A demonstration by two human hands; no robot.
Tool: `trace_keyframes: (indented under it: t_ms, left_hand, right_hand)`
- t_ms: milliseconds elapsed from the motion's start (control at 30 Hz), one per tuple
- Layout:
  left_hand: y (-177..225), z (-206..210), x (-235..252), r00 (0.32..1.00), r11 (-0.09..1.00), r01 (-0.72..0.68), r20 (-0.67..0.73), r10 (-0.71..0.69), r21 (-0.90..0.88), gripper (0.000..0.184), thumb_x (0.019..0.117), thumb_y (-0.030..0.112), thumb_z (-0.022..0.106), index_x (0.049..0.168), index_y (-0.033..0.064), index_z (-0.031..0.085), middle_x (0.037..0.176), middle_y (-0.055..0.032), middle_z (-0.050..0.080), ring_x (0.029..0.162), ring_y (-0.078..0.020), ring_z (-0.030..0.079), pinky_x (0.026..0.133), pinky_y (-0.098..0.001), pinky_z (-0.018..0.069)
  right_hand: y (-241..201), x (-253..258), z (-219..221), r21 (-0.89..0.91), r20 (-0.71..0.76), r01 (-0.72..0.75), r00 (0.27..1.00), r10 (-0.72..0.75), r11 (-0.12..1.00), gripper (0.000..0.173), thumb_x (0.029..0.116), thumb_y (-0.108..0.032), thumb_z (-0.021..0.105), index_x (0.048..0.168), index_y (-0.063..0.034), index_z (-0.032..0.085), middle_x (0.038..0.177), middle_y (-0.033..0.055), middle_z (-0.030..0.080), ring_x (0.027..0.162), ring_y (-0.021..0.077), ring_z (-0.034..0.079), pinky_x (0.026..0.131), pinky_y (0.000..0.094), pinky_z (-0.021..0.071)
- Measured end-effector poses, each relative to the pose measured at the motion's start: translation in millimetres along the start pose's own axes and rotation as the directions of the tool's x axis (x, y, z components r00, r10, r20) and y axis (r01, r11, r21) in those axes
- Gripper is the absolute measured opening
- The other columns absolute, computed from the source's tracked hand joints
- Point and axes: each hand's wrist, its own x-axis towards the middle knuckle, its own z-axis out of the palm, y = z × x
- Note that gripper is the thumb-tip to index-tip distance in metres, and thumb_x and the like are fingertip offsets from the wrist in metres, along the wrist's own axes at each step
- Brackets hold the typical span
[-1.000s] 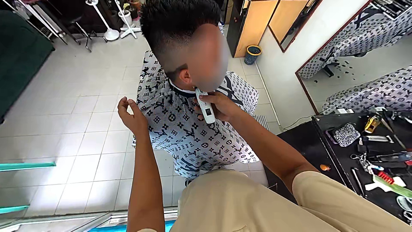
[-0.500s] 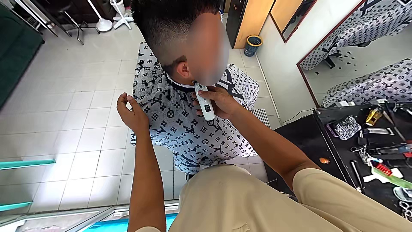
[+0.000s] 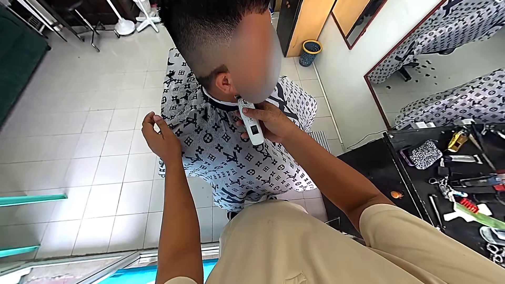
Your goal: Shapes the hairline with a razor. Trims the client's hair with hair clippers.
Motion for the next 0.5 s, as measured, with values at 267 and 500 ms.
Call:
trace_keyframes:
  t_ms: [267,500]
  left_hand:
    - [1.7,1.7,-0.4,1.000,0.999,-0.006,-0.004,0.006,0.032,0.053,0.1115,0.037,0.034,0.142,-0.0004,0.054,0.140,-0.0190,0.059,0.133,-0.0217,0.053,0.113,-0.0339,0.0376]
    - [0.8,1.3,-0.2,1.000,0.999,0.000,-0.004,0.001,0.044,0.052,0.1114,0.037,0.034,0.141,0.0001,0.055,0.139,-0.0178,0.060,0.131,-0.0211,0.054,0.113,-0.0348,0.0382]
  right_hand:
    - [5.6,3.1,3.0,-0.030,-0.035,0.036,0.999,-0.037,0.999,0.032,0.1043,-0.011,0.056,0.134,-0.0008,0.047,0.110,0.0141,0.065,0.088,0.0243,0.071,0.072,0.0411,0.0637]
    - [6.0,1.3,-3.3,0.034,-0.001,0.025,1.000,-0.025,0.999,0.032,0.1051,-0.012,0.053,0.135,-0.0016,0.047,0.116,0.0144,0.066,0.091,0.0246,0.072,0.073,0.0408,0.0635]
